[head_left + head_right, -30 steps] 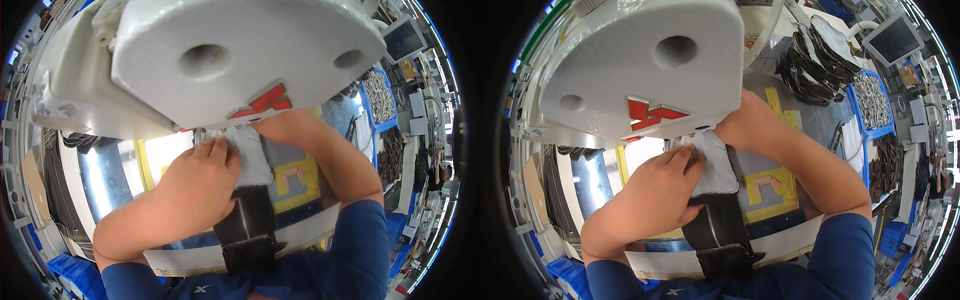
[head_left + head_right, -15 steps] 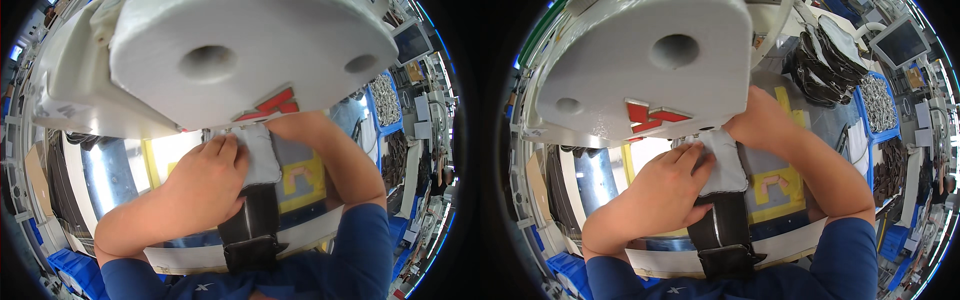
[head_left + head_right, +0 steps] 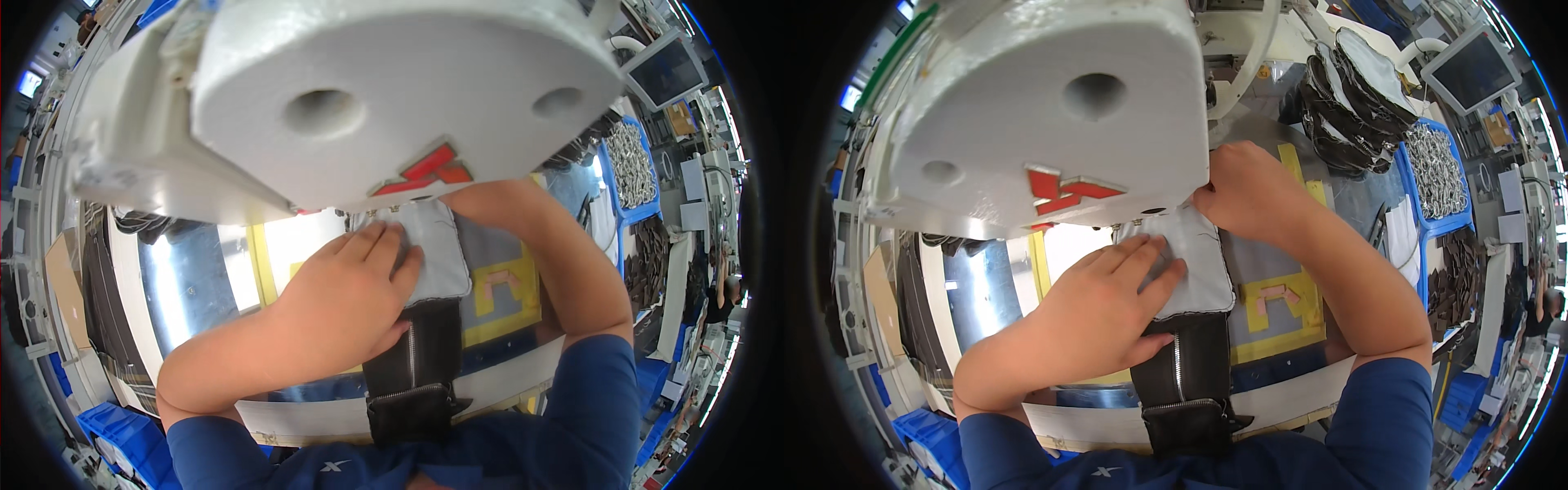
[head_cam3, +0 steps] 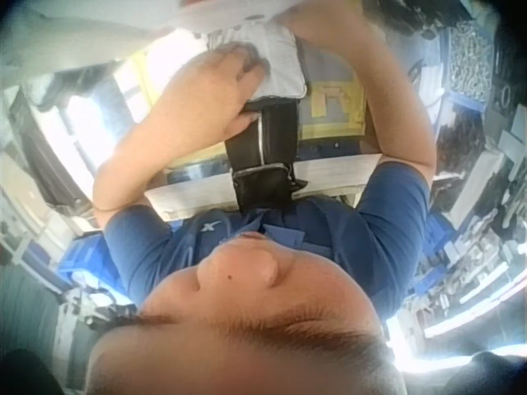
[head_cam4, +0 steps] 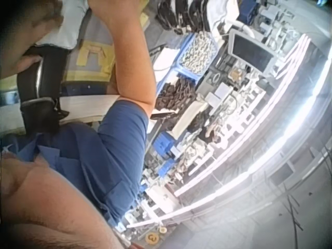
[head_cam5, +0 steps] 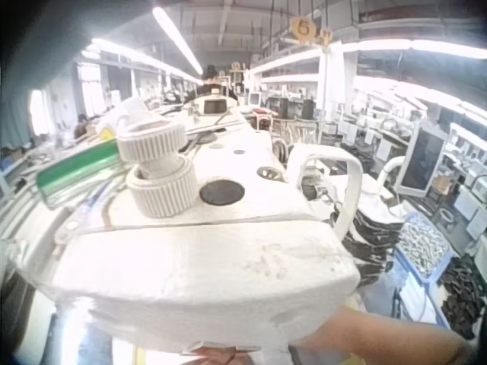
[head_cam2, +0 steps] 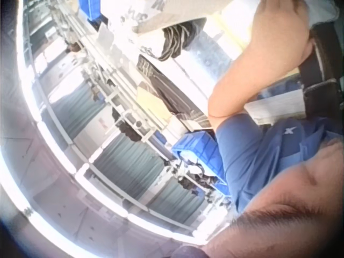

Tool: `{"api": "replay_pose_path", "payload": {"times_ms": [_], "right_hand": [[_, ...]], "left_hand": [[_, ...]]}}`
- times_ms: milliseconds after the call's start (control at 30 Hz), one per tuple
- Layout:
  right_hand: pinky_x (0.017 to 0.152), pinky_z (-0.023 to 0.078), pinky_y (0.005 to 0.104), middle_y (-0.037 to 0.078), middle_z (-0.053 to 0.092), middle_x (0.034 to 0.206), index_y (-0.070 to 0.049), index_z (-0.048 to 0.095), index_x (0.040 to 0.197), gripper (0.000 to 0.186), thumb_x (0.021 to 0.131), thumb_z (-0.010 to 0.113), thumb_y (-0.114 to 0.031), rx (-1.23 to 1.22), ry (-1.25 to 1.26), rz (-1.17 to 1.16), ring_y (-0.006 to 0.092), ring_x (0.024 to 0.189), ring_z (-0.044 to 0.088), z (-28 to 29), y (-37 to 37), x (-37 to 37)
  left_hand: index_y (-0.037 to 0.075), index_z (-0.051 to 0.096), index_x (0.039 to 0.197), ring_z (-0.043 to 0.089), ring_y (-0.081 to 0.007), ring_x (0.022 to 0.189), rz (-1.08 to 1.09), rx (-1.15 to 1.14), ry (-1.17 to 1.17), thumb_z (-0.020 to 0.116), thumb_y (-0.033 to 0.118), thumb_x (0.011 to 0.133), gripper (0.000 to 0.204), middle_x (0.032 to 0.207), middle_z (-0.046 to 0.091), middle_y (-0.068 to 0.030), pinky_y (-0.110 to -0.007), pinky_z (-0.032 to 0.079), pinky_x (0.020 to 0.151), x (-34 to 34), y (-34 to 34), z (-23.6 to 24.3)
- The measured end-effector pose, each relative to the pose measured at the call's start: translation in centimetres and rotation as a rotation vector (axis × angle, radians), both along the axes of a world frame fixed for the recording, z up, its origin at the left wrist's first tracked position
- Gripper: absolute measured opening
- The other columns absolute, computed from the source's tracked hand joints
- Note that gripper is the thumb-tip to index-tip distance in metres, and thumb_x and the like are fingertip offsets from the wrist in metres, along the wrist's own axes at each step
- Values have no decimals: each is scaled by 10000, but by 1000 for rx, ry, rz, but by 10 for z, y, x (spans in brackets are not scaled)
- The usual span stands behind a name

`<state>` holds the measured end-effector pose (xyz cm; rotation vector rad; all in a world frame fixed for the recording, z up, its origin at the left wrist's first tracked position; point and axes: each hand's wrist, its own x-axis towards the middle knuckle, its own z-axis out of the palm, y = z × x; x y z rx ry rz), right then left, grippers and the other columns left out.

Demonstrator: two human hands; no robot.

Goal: The person sews zippers onto plaid fabric pouches using an industrial sewing machine. They repeatedly align the zipper, feed the fabric under the presser foot, and stitch along the zipper line. The person handles multiple pouches one at a time, flipping them to sew both sides.

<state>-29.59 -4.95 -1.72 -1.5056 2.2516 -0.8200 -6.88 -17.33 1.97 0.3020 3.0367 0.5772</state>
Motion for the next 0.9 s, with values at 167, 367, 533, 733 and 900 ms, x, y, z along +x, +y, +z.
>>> {"api": "replay_pose_path", "payload": {"times_ms": [167,367,533,733,900], "right_hand": [[798,566,523,260,729,859,34,758,867,224,822,665,-166,-73,114,13,483,845,699,-21,0,-5],[808,576,489,226,752,856,3,770,874,233,871,724,-226,77,-13,16,431,850,732,-7,-2,0],[833,571,439,154,727,1068,-21,723,1149,394,884,813,-297,60,68,10,376,940,722,21,51,17],[820,559,446,99,663,1112,-61,678,1107,300,895,805,-231,-88,421,283,354,930,694,23,121,73],[714,562,457,107,657,1034,-70,675,1036,155,909,751,-118,-304,530,-108,333,825,707,60,161,60]], "left_hand": [[14,667,1358,674,-374,1218,-65,9,173,835,309,856,606,1337,656,-206,-457,558,1014,30,27,19],[100,751,1279,684,-242,1158,-140,196,324,825,379,881,492,1290,701,-81,-392,558,951,120,81,-15],[166,740,1321,651,-204,1226,-154,103,314,769,370,917,453,1321,704,-53,-372,517,1017,176,128,-54],[163,738,1276,665,-201,1195,-163,-79,405,643,218,937,356,1290,713,-52,-371,513,1033,180,165,-58],[126,753,1127,691,-206,1096,-264,-161,485,655,198,910,249,1099,720,-37,-384,528,1012,178,167,-54]]}}
